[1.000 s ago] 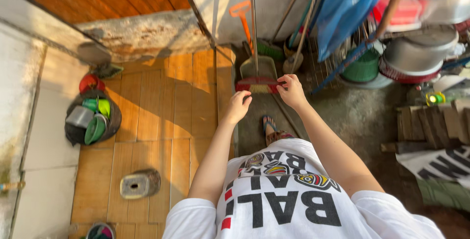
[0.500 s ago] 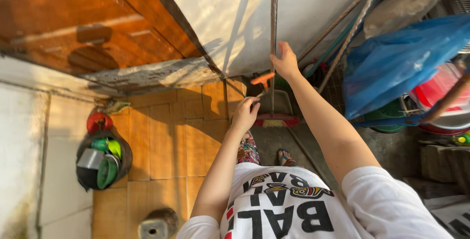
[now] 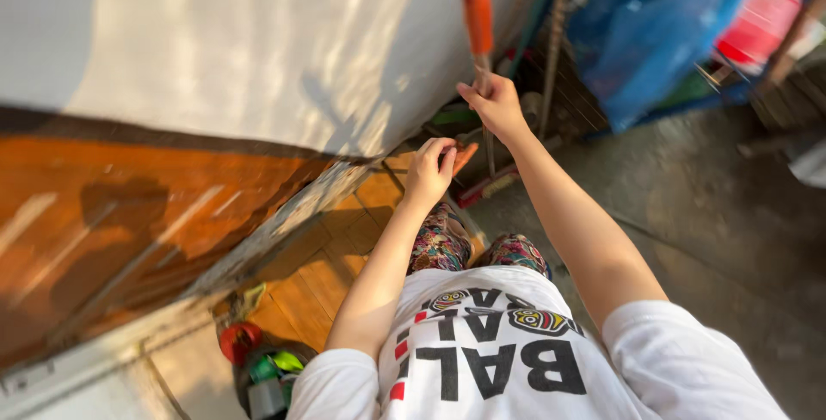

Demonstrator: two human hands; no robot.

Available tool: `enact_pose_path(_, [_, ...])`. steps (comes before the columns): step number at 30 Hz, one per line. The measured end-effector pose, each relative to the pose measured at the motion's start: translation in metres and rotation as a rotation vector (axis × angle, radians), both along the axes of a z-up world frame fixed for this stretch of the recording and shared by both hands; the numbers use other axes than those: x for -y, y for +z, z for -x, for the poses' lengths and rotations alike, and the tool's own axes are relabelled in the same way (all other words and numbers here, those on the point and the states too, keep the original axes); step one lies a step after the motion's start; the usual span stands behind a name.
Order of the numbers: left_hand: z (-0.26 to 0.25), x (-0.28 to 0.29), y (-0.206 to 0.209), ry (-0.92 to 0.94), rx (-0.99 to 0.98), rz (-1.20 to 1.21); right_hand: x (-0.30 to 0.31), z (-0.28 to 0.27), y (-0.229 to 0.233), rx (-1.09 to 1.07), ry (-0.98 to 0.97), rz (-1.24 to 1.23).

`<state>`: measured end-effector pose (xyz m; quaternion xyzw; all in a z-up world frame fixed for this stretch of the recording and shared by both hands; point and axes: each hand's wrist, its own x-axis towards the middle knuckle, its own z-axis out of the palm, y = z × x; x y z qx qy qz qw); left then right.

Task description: The person sweeps debris from a tiled surface, a concrete outdoor area, and an indoor floor using a broom, at one point lifting a floor mat to sweep underneath it.

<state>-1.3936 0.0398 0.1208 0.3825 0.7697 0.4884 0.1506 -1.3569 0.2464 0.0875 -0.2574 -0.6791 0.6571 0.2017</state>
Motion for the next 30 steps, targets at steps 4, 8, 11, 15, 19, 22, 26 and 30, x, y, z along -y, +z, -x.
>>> enact_pose_path(4, [-0.051,-0.057,0.015,-0.248,0.027,-0.084,0.005,-0.126,0.041,-0.047,-0.256,0.095])
enact_pose_path(8, [-0.132,-0.109,0.019,-0.622,-0.077,-0.342,0.026,-0.223,0.080,-0.123,-0.507,0.209])
enact_pose_path(11, [-0.206,-0.143,-0.003,-0.819,0.223,-0.131,0.039,-0.279,0.100,-0.307,-0.642,0.228])
enact_pose_path(15, [-0.278,-0.137,-0.031,-0.843,0.191,0.152,0.058,-0.372,0.125,-0.367,-0.605,0.259])
enact_pose_path(19, [-0.342,-0.116,-0.071,-0.944,0.161,0.130,0.092,-0.458,0.136,-0.247,-0.708,0.162])
enact_pose_path(22, [-0.399,-0.106,-0.120,-1.099,-0.008,0.470,0.131,-0.529,0.122,-0.247,-0.851,0.104])
enact_pose_path(26, [-0.516,-0.084,-0.166,-1.275,-0.059,0.513,0.176,-0.619,0.112,-0.160,-0.992,0.056])
enact_pose_path(30, [-0.606,-0.083,-0.156,-1.265,0.068,0.089,0.188,-0.668,0.137,0.155,-0.935,-0.123])
